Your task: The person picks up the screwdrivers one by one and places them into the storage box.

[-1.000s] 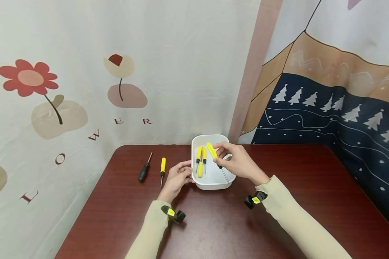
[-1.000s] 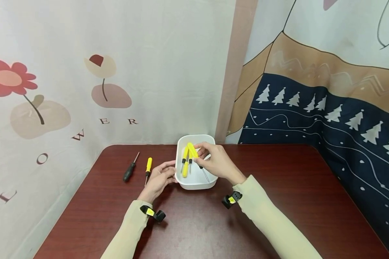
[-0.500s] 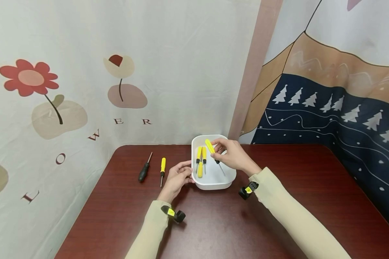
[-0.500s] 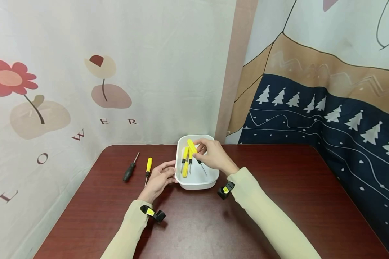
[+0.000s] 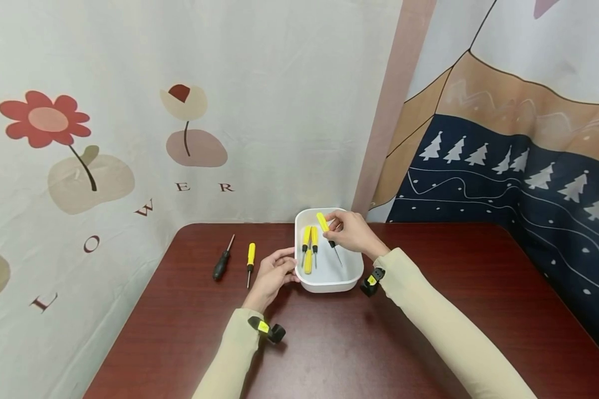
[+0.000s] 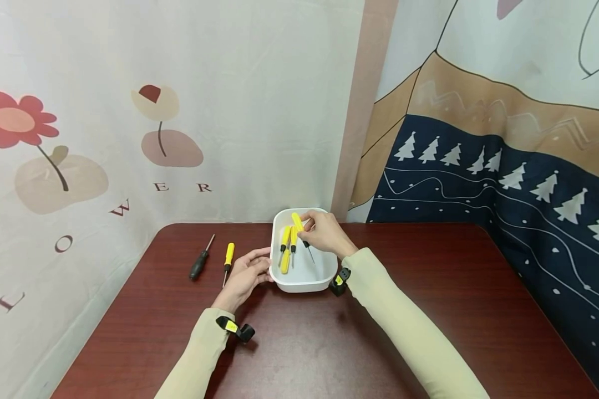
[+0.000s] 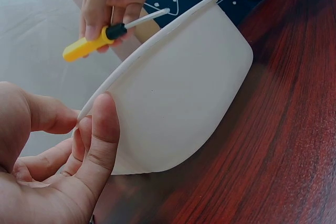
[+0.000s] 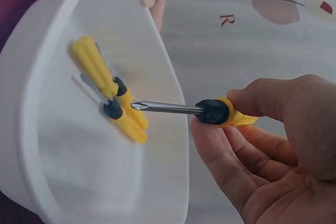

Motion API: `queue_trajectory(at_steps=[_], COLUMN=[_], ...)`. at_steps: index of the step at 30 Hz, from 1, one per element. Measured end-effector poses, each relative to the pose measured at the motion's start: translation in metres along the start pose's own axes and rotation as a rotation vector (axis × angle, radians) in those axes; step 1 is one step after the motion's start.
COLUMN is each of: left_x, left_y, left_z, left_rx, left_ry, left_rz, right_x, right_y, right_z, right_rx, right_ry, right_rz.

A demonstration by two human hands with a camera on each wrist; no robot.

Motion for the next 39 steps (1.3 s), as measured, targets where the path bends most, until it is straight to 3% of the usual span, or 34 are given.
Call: queue_trajectory(at_steps=[19, 29, 39], left_x=[0.001, 0.001, 0.0], left_y=[0.001, 0.0, 0.001], left_z=[0.0, 0.001, 0.0], left_rx=[-0.012, -0.016, -0.021], left_ry=[0.007, 0.009, 0.003], left_rz=[0.015, 0.018, 0.01], right_x=[-0.025, -0.036, -0.041], right_y=[0.025, 0.033, 0.041], right_z=[-0.016, -0.03, -0.041], right_rx=[-0.038, 0.023, 0.032], right_ry=[-0.054, -0.087, -0.13], right_rz=[-0.133, -0.167, -0.26])
Point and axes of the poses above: each hand's wrist, its own x-axis away from the middle knuckle, its own z-axis out of the back of the hand, y = z × x, the point moved 6 cm from there along -x, towards the middle knuckle, and after that the axes turned 7 degrees about z, right-handed, at the moved point
